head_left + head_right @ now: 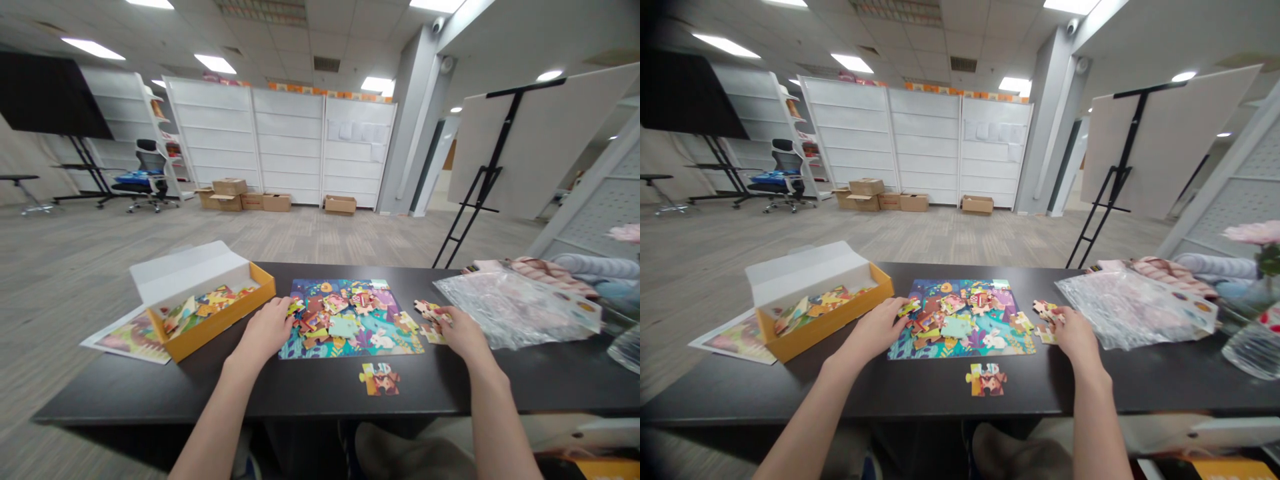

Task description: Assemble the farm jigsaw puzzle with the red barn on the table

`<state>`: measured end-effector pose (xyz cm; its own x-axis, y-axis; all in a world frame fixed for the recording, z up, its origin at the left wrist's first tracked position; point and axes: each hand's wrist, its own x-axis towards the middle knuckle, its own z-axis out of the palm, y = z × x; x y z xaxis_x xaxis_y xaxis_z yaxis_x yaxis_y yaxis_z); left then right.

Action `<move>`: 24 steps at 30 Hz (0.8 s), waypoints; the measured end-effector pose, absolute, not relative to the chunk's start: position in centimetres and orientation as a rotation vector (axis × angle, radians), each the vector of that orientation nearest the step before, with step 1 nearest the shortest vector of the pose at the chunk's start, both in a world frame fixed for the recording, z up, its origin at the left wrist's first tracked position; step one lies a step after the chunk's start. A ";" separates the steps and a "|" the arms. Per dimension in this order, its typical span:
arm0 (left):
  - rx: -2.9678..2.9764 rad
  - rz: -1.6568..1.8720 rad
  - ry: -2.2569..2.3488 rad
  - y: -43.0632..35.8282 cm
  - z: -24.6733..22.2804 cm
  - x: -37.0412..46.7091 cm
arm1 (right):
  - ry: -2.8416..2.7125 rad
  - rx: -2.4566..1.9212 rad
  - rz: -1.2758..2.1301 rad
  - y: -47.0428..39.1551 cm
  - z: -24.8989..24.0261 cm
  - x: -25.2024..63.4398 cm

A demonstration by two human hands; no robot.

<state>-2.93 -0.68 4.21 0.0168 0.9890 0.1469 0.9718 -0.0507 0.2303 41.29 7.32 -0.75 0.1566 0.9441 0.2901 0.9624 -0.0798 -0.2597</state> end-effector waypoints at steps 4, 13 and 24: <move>2.147 0.366 2.187 -0.9 4.3 -3.0 | -1.769 -2.062 -0.114 7.5 -1.1 41.3; 2.295 0.596 1.921 -0.5 4.3 -2.8 | -1.681 -1.518 -0.179 7.2 2.2 36.6; 2.216 0.577 1.790 -0.4 4.7 -1.8 | -2.072 -1.356 0.083 7.1 6.6 24.7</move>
